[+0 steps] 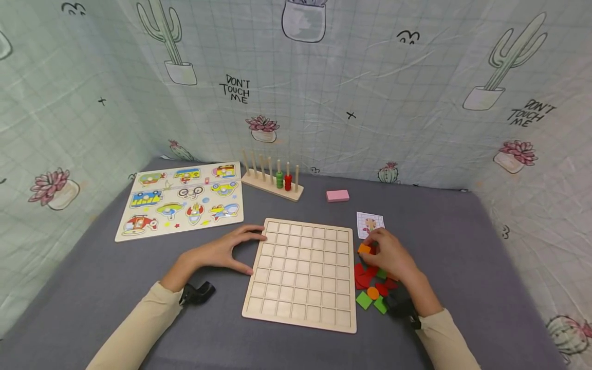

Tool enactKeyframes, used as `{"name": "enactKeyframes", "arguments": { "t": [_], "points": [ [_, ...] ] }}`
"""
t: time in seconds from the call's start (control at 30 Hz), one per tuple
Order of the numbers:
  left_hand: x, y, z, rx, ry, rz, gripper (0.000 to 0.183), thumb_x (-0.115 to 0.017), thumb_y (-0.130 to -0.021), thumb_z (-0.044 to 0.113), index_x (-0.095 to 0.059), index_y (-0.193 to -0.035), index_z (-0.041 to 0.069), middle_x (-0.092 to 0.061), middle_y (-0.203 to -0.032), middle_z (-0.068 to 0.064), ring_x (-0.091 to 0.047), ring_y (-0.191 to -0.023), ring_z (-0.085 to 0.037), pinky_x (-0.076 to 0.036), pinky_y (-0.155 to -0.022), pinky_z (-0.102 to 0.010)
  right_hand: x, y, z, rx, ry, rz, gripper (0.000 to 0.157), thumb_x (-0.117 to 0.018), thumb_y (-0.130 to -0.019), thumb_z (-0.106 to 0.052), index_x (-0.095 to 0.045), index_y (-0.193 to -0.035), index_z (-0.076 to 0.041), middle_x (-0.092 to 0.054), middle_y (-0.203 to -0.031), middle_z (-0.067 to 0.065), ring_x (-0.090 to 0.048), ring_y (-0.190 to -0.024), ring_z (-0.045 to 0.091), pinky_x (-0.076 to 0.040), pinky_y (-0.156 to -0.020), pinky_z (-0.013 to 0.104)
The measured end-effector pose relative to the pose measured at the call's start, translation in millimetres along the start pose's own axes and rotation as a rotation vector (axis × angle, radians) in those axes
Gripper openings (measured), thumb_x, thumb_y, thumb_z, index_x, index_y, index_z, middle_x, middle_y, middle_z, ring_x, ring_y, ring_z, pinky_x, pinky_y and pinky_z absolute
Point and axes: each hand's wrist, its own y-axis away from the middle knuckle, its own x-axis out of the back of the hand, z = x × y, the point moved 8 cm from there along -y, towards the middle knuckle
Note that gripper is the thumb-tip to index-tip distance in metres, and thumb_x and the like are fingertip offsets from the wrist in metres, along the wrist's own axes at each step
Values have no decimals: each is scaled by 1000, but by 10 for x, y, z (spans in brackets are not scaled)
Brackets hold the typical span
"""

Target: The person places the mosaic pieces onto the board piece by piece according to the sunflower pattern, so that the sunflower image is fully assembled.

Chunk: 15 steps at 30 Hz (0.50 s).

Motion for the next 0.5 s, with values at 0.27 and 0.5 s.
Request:
{"name": "enactKeyframes", "arguments": {
  "t": [0.27, 0.5],
  "points": [
    [8, -4, -2, -10, 7, -5, 78, -84, -77, 35, -48, -143, 16, -25, -156, -6, -24, -144, -29, -25, -113, -53, 15, -34, -24, -26, 18, 22, 21, -77, -82, -6, -67, -97, 4, -59, -84, 9, -50, -62, 14, -44, -56, 28],
    [2, 1, -12, -19, 6, -7, 77, -83, -78, 34, -48, -143, 16, -26, -156, -6, -24, -144, -28, -25, -113, -53, -18, -104, -148, -21, -12, -13, 23, -75, -85, -9, -67, -101, 5, -63, -80, 6, -53, -64, 14, -45, -56, 27]
  ]
}}
